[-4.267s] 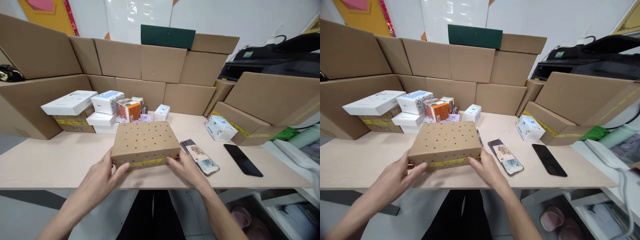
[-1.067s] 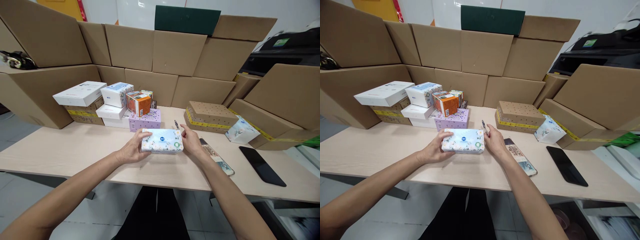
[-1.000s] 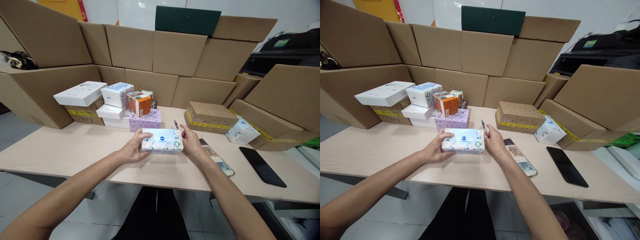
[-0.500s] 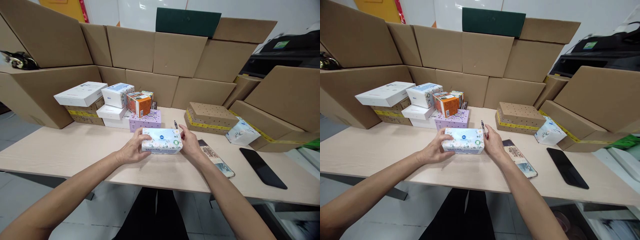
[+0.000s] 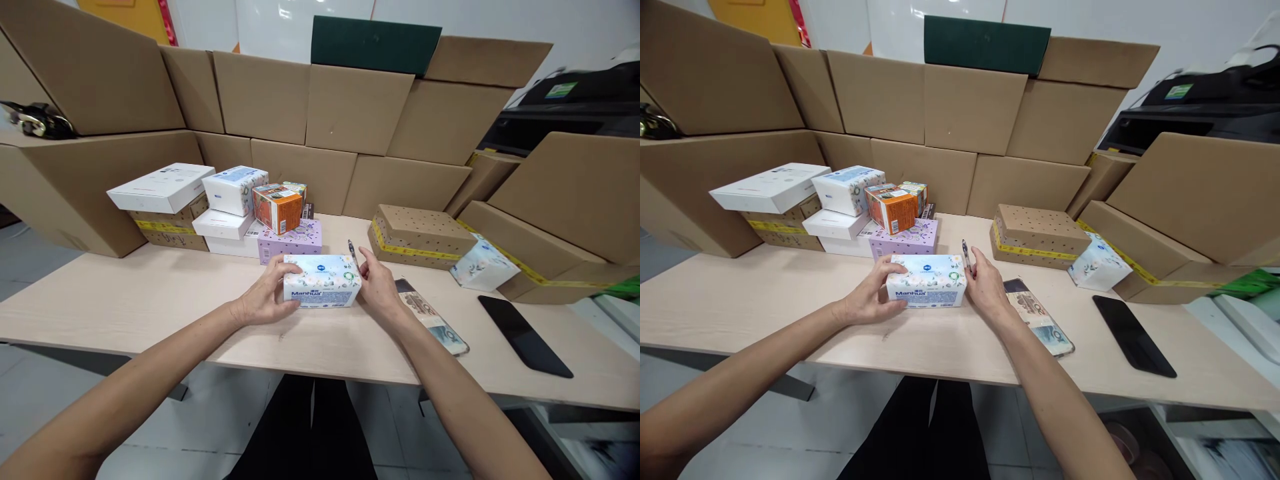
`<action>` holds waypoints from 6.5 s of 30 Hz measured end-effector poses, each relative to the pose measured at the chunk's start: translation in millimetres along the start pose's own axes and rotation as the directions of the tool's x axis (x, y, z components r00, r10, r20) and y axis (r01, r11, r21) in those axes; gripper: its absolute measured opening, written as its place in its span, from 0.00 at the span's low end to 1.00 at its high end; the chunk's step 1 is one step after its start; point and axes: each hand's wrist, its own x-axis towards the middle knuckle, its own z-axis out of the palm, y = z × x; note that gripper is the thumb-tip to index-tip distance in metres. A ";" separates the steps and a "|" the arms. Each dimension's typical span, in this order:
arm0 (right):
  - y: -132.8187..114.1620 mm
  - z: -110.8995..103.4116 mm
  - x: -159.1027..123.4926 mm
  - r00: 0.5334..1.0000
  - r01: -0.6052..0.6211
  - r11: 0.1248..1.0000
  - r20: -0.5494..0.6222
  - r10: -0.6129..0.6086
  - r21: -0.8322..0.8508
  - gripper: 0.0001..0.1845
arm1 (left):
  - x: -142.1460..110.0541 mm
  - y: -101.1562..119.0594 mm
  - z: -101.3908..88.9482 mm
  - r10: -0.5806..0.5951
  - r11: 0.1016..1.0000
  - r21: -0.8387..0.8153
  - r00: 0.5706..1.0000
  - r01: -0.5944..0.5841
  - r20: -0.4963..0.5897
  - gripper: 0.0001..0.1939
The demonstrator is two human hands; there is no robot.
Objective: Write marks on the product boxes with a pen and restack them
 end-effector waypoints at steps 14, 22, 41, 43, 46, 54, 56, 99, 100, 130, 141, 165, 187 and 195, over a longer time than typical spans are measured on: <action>-2.9 2.0 -1.9 0.984 -0.102 0.913 -0.095 0.151 0.394 0.36 | 11.2 19.2 0.4 -0.517 0.716 -0.516 0.854 0.470 0.060 0.32; -9.7 0.1 -4.9 0.983 -0.117 0.907 -0.085 0.165 0.405 0.36 | 5.5 10.7 -13.0 -0.490 0.871 -0.044 0.871 0.488 -0.026 0.35; -12.8 -2.6 -6.7 0.982 -0.128 0.914 -0.078 0.171 0.384 0.35 | 0.6 11.3 -16.6 -0.220 0.975 0.010 0.959 0.222 0.178 0.46; -13.5 -2.9 -6.9 0.983 -0.121 0.918 -0.082 0.164 0.378 0.35 | 0.0 10.7 -16.0 -0.226 0.974 0.017 0.957 0.227 0.179 0.46; -14.8 -3.3 -7.4 0.983 -0.117 0.922 -0.087 0.160 0.369 0.35 | -0.8 9.6 -14.9 -0.232 0.972 0.001 0.957 0.236 0.173 0.46; -13.8 -2.3 -7.3 0.986 -0.102 0.930 -0.088 0.142 0.352 0.35 | 0.2 10.3 -14.3 -0.206 0.977 -0.012 0.966 0.211 0.157 0.45; -13.0 -1.9 -7.1 0.986 -0.098 0.932 -0.092 0.138 0.348 0.35 | 0.3 10.8 -14.2 -0.206 0.977 -0.016 0.967 0.211 0.151 0.45; -16.3 -6.7 -1.9 0.949 -0.235 0.586 0.051 0.312 0.776 0.31 | 9.9 12.3 -17.3 -0.623 0.598 -0.521 0.762 0.608 0.174 0.27; -16.6 -10.7 0.1 0.935 -0.263 0.479 0.099 0.340 0.838 0.28 | 10.0 13.4 -17.7 -0.632 0.597 -0.512 0.756 0.617 0.174 0.27; -13.2 -31.7 4.5 0.974 -0.134 0.148 0.103 0.201 0.980 0.12 | 12.0 20.1 -15.7 -0.593 0.802 -0.104 0.804 0.588 -0.024 0.25; -32.1 -16.3 6.5 0.993 0.012 0.440 -0.064 0.103 0.898 0.23 | 9.4 27.4 -0.2 0.299 0.832 0.494 0.954 -0.251 -0.020 0.22; -58.2 9.8 -0.5 0.985 0.174 0.867 -0.097 -0.145 0.467 0.11 | 7.8 25.2 -0.9 0.254 0.858 0.453 0.966 -0.242 0.034 0.17; -16.3 -24.5 15.4 0.997 -0.076 0.981 0.022 0.073 0.179 0.15 | 8.3 22.3 -2.4 0.268 0.884 0.398 0.964 -0.247 0.003 0.19; -2.4 -15.1 12.8 0.947 -0.076 0.934 0.267 0.177 -0.350 0.12 | 8.1 20.9 -2.6 0.255 0.893 0.386 0.967 -0.231 -0.012 0.19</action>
